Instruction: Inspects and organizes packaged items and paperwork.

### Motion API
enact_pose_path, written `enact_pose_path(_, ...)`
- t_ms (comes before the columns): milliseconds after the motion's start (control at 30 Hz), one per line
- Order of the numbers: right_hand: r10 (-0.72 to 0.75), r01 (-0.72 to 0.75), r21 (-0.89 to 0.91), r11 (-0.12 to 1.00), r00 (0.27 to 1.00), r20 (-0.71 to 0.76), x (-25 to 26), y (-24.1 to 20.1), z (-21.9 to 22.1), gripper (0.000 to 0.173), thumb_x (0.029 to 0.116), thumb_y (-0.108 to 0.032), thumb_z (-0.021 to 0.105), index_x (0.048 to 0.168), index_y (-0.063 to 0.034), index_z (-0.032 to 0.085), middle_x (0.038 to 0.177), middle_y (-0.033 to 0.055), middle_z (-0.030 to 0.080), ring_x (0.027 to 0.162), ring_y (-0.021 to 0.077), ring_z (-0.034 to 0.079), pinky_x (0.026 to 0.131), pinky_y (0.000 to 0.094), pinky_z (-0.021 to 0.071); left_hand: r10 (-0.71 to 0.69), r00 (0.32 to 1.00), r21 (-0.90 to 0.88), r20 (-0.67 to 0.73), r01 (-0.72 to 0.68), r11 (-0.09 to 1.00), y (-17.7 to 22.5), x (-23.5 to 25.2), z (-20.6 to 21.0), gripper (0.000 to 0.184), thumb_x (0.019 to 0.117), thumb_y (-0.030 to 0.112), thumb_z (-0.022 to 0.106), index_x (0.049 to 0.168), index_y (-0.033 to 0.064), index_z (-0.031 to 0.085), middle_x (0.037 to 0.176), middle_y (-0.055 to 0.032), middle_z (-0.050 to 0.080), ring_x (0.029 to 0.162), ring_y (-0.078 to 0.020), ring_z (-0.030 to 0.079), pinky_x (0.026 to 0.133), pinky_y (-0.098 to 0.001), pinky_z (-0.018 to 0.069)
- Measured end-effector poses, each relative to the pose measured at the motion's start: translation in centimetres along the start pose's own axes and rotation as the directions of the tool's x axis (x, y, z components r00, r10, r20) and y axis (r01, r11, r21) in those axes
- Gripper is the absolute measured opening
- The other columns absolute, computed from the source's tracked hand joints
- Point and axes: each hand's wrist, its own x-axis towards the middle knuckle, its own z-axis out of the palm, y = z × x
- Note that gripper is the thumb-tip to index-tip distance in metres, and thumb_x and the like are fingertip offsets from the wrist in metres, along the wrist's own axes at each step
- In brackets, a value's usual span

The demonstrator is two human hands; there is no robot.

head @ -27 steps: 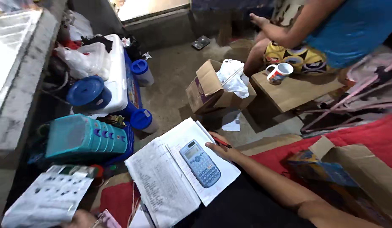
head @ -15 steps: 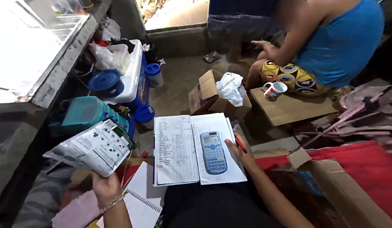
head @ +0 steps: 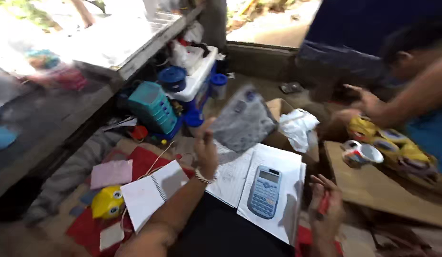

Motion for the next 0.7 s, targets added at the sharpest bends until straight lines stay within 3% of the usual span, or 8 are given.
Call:
enact_pose_path(100,-0.193,0.125,0.347,0.930,0.966,0.170,2.1,-3.6,1.3,0.032,0.1093,-0.019,0.046,0.127,0.0045,0.058,0.122,0.0071,0.071,0.104,0.0096,0.071,0.093,0.0298,0.0605,0.285,0.911,-0.021,0.299,-0.292,0.956,0.7,-3.3,0.2,0.031,0.1098,0.018,0.043,0.127,0.0127,0.068,0.131,-0.0061,0.070,0.128,-0.0196,0.062,0.114,-0.0410,0.0468)
enact_pose_path(200,-0.197,-0.026,0.572,0.820,0.925,0.324,2.1,-7.3,4.5,0.042,0.1028,-0.047,0.058,0.138,-0.0238,0.059,0.124,-0.0136,0.070,0.109,0.0044,0.068,0.095,0.0281,0.0590,0.337,0.665,0.019,0.666,-0.468,0.884,1.5,-5.8,-1.3,0.026,0.1070,0.012,0.048,0.125,0.0099,0.067,0.140,-0.0133,0.062,0.140,-0.0249,0.051,0.124,-0.0530,0.0270)
enact_pose_path(300,-0.075,-0.164,0.618,0.769,0.937,0.342,1.5,-10.2,7.7,0.025,0.1001,-0.026,0.063,0.122,-0.0132,0.061,0.098,-0.0142,0.071,0.086,-0.0006,0.068,0.078,0.0212,0.0600,0.298,0.566,0.078,0.769,-0.545,0.835,1.4,-7.4,-2.9,0.029,0.1030,0.010,0.052,0.126,0.0068,0.069,0.139,-0.0206,0.061,0.139,-0.0324,0.051,0.122,-0.0561,0.0284)
enact_pose_path(400,-0.059,-0.190,0.596,0.780,0.926,0.372,1.0,-10.8,10.2,0.012,0.0986,-0.015,0.061,0.108,-0.0103,0.066,0.086,-0.0103,0.071,0.076,0.0004,0.068,0.070,0.0208,0.0592,0.220,0.605,0.051,0.765,-0.397,0.916,0.7,-8.2,-5.8,0.044,0.1040,0.043,0.054,0.119,0.0045,0.069,0.147,-0.0226,0.053,0.148,-0.0339,0.039,0.125,-0.0541,0.0240)
enact_pose_path(467,-0.119,-0.193,0.602,0.775,0.891,0.438,0.2,-11.0,11.3,0.013,0.1005,-0.020,0.062,0.109,-0.0141,0.070,0.090,-0.0105,0.072,0.077,0.0003,0.067,0.070,0.0206,0.0581,0.221,0.717,0.045,0.661,-0.332,0.942,0.2,-8.4,-7.4,0.050,0.1030,0.054,0.050,0.109,0.0071,0.065,0.140,-0.0143,0.057,0.144,-0.0247,0.044,0.122,-0.0435,0.0349)
enact_pose_path(567,-0.325,-0.064,0.599,0.798,0.791,0.518,-0.5,-12.1,12.0,0.028,0.1059,-0.030,0.057,0.123,-0.0126,0.069,0.102,-0.0064,0.073,0.086,-0.0019,0.067,0.079,0.0191,0.0579,0.186,0.855,0.194,0.485,-0.312,0.930,0.7,-7.8,-8.6,0.045,0.1054,0.054,0.042,0.099,0.0126,0.058,0.118,-0.0039,0.056,0.123,-0.0105,0.052,0.106,-0.0273,0.0443)
enact_pose_path(633,-0.415,0.033,0.591,0.806,0.745,0.523,-0.8,-13.1,12.7,0.029,0.1065,-0.029,0.056,0.120,-0.0060,0.067,0.101,-0.0029,0.072,0.088,-0.0042,0.066,0.081,0.0166,0.0566,0.150,0.887,0.269,0.436,-0.288,0.919,1.3,-7.0,-9.2,0.045,0.1057,0.054,0.041,0.095,0.0123,0.055,0.114,-0.0032,0.055,0.116,-0.0059,0.053,0.100,-0.0223,0.0455)
enact_pose_path(700,-0.420,-0.001,0.625,0.780,0.740,0.525,-1.0,-13.8,13.3,0.025,0.1042,-0.026,0.061,0.114,-0.0039,0.068,0.116,0.0012,0.075,0.110,0.0036,0.069,0.097,0.0238,0.0575,0.110,0.889,0.276,0.444,-0.252,0.927,1.9,-5.9,-9.7,0.051,0.1055,0.055,0.041,0.106,0.0082,0.061,0.113,-0.0002,0.059,0.109,0.0007,0.056,0.096,-0.0195,0.0484)
